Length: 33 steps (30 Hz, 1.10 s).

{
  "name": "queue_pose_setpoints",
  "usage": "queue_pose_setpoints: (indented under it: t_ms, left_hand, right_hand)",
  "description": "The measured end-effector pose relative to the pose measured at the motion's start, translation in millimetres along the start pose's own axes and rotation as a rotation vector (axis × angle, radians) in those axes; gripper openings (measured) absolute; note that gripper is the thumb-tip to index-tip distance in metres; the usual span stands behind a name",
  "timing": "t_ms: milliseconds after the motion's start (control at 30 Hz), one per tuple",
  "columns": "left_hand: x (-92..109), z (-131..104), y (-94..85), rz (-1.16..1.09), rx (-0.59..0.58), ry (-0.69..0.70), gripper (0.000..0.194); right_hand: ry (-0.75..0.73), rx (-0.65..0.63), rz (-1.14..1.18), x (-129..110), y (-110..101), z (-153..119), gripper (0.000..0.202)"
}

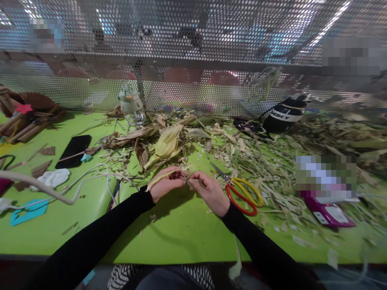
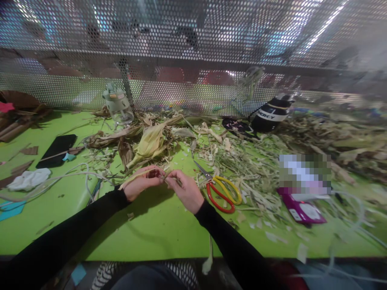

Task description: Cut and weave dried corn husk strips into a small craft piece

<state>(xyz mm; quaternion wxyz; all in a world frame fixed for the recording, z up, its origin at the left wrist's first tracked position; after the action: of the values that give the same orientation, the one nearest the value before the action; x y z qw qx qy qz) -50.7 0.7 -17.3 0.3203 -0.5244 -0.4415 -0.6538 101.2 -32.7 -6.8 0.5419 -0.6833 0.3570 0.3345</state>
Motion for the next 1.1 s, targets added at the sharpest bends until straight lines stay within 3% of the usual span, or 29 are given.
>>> queue_pose_setpoints:
  t_ms: [200,367,433,633,833,933,1100]
  left_hand:
    - [-2.7,0.9,3.5,-0.103,0.044,-0.076,0.028]
    - [-5.8,1.4,-0.2,-0.147,0.097,-0.096,0.026]
    - [-7.4,1.4,-1.7,-0.162,0.117,-0.108,0.027]
    - [-6.6,1.1,-4.0,-0.223,0.182,-0.123,0.030]
    - [-4.6,-0.5,1.7,-0.115,0.114,-0.114,0.026]
    - [-5.2,-1.8,4.6,-0.036,0.085,-0.087,0.022]
    - [1.0,-1.3,3.4,0.256,-0.035,0.148,0.014]
  right_hand:
    - [-0.031,0.056,0.009,2.3,-0.5,1.7,0.024]
    - [-0.359,0.566,-0.278,-7.4,-15.7,-4.9,0.018]
    - [-0.480,0.630,-0.397,-10.0,-17.2,-7.0,0.013]
    - [-0.589,0.510,-0.597,-9.3,-11.7,-4.8,0.012]
    - [-0.746,0.575,-0.606,-13.3,-12.0,-13.0,0.011]
    - [-0.711,0.541,-0.560,-14.4,-12.9,-11.1,0.011]
    - [-0.485,0.320,-0.411,-7.4,-10.0,0.3,0.018]
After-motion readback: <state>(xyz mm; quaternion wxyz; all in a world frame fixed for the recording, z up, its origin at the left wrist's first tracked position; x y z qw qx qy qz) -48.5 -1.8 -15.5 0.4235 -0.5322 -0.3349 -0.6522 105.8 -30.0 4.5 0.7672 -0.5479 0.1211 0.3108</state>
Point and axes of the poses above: each hand's wrist, its own z-axis towards the middle knuckle, its own y-axis out of the palm, x = y × z, the point moved 3 cm from there along z, towards the middle knuckle, and after that the axes turned 15 degrees about y, right-handed, at the moved point
